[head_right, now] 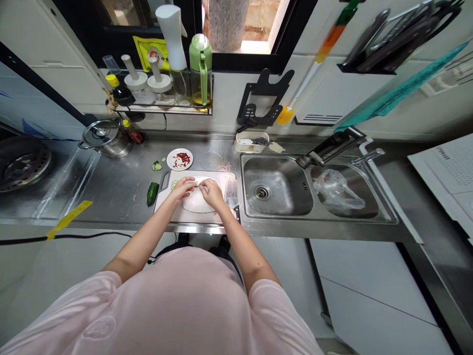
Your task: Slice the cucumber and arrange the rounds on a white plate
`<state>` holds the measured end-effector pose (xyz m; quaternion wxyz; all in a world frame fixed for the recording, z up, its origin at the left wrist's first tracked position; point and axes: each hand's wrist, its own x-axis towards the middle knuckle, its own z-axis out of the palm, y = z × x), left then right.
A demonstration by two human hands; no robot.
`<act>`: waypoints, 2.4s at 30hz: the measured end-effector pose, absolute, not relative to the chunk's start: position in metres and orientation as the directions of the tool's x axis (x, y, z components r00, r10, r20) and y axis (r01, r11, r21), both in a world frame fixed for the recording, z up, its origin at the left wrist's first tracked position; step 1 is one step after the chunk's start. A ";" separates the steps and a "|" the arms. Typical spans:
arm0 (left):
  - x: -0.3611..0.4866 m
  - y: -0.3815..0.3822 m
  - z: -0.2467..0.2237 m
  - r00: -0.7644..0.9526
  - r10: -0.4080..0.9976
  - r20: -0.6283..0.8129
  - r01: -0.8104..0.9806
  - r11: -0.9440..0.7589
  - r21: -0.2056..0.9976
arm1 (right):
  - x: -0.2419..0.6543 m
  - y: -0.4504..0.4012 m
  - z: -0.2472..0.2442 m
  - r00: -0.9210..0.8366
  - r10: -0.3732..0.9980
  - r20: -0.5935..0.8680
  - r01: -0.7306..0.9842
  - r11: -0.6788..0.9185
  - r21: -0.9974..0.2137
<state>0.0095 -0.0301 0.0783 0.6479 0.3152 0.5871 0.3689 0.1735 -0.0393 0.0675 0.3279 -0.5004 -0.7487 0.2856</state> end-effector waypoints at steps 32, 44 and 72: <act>0.013 0.028 0.007 0.019 0.983 -0.183 0.558 0.141 0.818 | 0.167 0.012 0.003 -0.116 0.978 -0.173 0.762 -0.023 -0.647; 0.016 0.019 0.023 0.087 0.995 -0.055 0.773 -0.033 0.633 | 0.160 0.009 0.014 -0.095 0.975 -0.201 0.851 -0.025 -0.524; 0.018 0.007 0.024 0.122 0.991 -0.055 0.822 -0.069 0.566 | 0.147 -0.002 0.024 -0.014 0.973 -0.232 0.901 -0.088 -0.425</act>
